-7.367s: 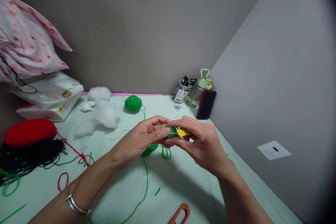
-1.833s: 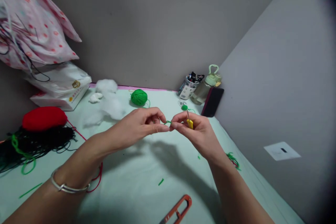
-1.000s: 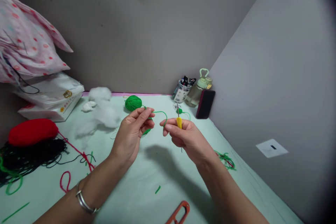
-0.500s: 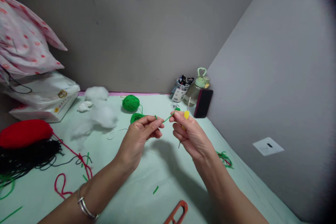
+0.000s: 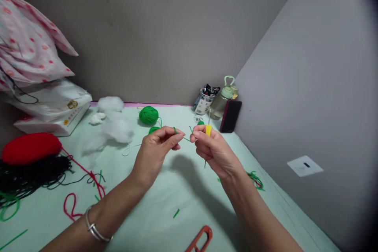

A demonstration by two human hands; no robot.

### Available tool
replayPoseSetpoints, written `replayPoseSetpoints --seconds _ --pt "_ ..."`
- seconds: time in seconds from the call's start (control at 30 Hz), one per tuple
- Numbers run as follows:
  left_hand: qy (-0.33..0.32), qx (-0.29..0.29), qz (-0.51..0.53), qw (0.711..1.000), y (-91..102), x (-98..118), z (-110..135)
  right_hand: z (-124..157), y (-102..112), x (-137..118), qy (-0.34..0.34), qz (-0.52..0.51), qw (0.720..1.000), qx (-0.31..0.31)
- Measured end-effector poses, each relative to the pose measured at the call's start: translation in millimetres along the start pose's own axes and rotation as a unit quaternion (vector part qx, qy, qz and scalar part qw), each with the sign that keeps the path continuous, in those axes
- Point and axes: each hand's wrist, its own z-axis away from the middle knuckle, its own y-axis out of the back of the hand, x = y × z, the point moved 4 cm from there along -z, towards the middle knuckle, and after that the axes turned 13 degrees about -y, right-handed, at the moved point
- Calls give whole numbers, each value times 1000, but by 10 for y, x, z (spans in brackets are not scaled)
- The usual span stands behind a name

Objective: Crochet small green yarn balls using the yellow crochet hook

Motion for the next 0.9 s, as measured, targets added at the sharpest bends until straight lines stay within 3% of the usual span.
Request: replayPoseSetpoints --seconds 0.2,0.5,0.9 --pt "-105 -24 -97 989 0 101 5 25 -51 43 -37 141 988 -60" --pt "-75 -72 -87 991 -51 139 7 42 -42 5 -15 82 996 -28" --pt "-40 -69 -87 993 -50 82 2 28 1 26 44 99 993 44"
